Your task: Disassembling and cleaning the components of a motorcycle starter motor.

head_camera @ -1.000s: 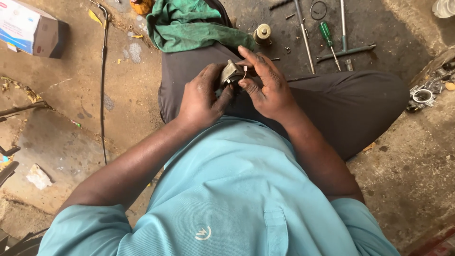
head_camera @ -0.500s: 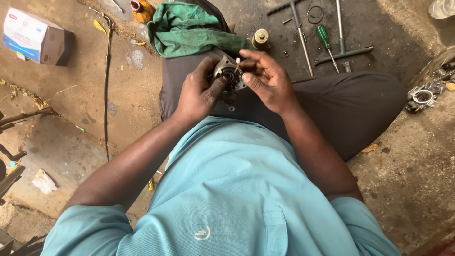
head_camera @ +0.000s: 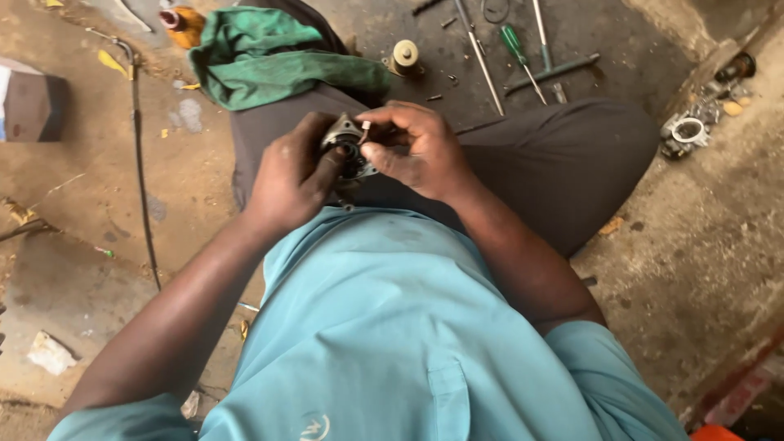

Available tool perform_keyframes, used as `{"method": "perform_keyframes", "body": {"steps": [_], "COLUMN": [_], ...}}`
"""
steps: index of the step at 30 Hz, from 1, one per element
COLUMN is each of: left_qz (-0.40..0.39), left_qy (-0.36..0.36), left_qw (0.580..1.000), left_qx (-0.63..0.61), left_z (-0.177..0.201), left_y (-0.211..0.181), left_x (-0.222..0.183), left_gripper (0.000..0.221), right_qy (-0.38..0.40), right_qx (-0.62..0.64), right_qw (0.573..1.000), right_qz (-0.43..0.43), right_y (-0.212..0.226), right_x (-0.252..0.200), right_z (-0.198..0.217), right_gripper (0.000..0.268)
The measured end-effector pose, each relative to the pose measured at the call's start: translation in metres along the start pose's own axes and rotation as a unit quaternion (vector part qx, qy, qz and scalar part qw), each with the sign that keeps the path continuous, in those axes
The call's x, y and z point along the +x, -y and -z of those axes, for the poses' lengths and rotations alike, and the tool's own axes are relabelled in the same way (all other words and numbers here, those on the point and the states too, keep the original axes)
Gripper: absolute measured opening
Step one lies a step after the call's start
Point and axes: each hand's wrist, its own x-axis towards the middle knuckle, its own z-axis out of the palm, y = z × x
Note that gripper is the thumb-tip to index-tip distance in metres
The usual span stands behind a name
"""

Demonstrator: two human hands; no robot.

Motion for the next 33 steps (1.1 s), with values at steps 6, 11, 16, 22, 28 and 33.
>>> {"method": "perform_keyframes", "body": {"steps": [6,11,16,22,28,33], "left_qz": [0.024,0.113,0.108,0.105,0.105,0.138], "left_qy": [0.06,0.108,0.063,0.034,0.028,0.033], "left_qw": [0.998,0.953,0.944,0.958,0.969,0.968], "left_qx": [0.027,0.261,0.305,0.265,0.224,0.207], "left_z": [0.023,0.046,0.043,0.038,0.043,0.045], "left_y": [0.008,0.023,0.071,0.084,0.072,0.075], "left_x": [0.009,0.02,0.031,0.04,0.048,0.047], "left_gripper": [0.037,0.039,0.036,0.033,0.031,0.031], "right_qy": [0.051,0.057,-0.007,-0.008,0.041,0.121], "right_qx": [0.048,-0.36,-0.397,-0.4,-0.441,-0.553], "right_qw": [0.997,0.931,0.913,0.893,0.859,0.801], "right_qz": [-0.023,-0.012,-0.099,-0.205,-0.255,-0.197], "right_y": [-0.011,-0.024,-0.103,-0.238,-0.253,-0.271], "right_x": [0.012,0.035,0.06,0.062,0.079,0.086], "right_z": [0.012,0.068,0.158,0.208,0.176,0.156], "right_gripper": [0.044,0.042,0.036,0.021,0.021,0.029]}}
